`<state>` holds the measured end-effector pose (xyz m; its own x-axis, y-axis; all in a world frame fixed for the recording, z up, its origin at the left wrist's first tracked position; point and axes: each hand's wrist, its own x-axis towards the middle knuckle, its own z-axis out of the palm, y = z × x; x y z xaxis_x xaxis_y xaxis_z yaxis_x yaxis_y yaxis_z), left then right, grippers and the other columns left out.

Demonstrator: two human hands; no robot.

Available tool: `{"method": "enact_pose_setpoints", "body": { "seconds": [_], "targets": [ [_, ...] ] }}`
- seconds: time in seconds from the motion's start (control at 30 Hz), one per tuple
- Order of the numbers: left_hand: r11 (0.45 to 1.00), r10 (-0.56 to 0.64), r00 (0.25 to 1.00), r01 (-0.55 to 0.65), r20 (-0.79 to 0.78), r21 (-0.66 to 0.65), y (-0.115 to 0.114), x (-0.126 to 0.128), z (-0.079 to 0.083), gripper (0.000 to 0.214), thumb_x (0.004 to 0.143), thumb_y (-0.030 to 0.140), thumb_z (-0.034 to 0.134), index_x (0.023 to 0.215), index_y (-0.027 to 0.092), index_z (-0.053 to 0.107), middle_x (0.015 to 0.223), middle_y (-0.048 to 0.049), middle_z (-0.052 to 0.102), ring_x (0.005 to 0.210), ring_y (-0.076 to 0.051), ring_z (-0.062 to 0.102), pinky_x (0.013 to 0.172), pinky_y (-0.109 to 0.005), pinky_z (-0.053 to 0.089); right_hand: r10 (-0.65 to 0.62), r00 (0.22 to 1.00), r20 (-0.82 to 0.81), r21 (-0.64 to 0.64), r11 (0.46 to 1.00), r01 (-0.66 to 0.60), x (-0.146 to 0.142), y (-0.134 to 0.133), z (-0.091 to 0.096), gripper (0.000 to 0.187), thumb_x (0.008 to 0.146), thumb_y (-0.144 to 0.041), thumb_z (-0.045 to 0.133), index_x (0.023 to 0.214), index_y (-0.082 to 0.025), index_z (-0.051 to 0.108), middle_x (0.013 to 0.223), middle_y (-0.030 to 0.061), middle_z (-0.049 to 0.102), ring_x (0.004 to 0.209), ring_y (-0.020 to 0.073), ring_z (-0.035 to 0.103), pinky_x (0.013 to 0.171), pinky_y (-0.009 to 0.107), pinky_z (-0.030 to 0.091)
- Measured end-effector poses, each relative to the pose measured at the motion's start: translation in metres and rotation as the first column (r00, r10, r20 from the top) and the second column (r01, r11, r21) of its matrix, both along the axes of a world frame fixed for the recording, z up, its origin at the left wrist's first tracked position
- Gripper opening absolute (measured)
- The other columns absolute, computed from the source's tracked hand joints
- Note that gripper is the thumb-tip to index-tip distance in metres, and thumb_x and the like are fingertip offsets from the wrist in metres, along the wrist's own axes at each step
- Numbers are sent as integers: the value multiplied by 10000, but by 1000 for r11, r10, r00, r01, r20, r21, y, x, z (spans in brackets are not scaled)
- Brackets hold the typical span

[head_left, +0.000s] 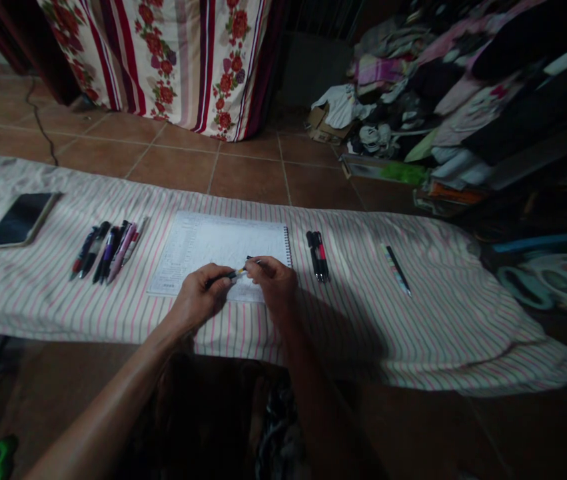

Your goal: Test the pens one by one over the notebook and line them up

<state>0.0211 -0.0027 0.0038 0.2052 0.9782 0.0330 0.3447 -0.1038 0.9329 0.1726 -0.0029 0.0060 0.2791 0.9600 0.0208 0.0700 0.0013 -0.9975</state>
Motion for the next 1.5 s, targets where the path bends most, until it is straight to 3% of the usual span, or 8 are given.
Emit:
{"method": "enact_pose_setpoints", "body": {
  "seconds": [0.37,0.5,0.7,0.9,1.03,1.2,1.37,1.5],
  "targets": [
    [983,79,971,-39,224,-179,0,3,-5,284,722,348,585,909,146,655,798,-47,675,748,-177,610,744,-337,477,94,991,-90,31,995,-92,-2,2,-4,415,639,-363,675,1022,-207,639,797,24,709,690,159,640,545,237,476],
    [954,192,932,-104,307,-280,2,0,-1,342,667,379,641,909,136,646,697,-25,654,653,-152,596,671,-307,475,-44,991,129,79,996,34,16,10,-9,483,680,-364,653,1125,-188,589,904,65,695,753,182,632,620,286,480],
    [937,235,915,-124,328,-327,3,-4,2,346,625,385,681,873,146,647,683,-12,653,648,-139,596,654,-281,463,-108,684,721,126,992,23,34,17,-25,220,753,-261,605,934,-171,691,919,100,665,823,224,576,780,355,438],
    [941,222,931,-127,290,-314,2,-5,0,320,634,374,666,854,141,661,658,-11,651,640,-139,592,663,-280,456,-83,534,841,104,995,-10,28,18,-31,133,740,-238,619,842,-190,689,905,84,655,884,246,537,802,356,407],
    [941,232,935,-146,268,-306,3,-10,-1,326,629,372,668,863,145,662,676,-17,662,662,-153,605,689,-295,457,-87,669,739,91,995,29,25,17,-21,182,784,-280,541,905,-192,646,830,62,679,809,220,591,737,331,426],
    [935,244,932,-153,269,-320,3,-12,-2,309,633,347,660,868,147,655,679,-17,664,660,-150,609,694,-297,460,-39,969,242,-30,998,47,23,16,-8,242,767,-325,514,960,-200,592,586,-12,637,581,155,605,594,267,445],
    [941,227,934,-137,275,-310,4,-11,-5,302,649,347,651,878,148,654,684,-16,660,669,-150,613,700,-301,463,21,975,-221,-26,999,-28,25,16,0,275,713,-387,593,914,-205,636,696,-10,631,679,114,578,646,236,436],
    [947,209,932,-117,297,-298,4,-9,-5,321,642,367,665,874,144,660,688,-21,659,662,-154,610,689,-303,466,41,945,-325,73,997,-18,25,16,0,340,641,-346,678,947,-202,642,751,-13,615,646,88,514,644,240,413]
  ]
}}
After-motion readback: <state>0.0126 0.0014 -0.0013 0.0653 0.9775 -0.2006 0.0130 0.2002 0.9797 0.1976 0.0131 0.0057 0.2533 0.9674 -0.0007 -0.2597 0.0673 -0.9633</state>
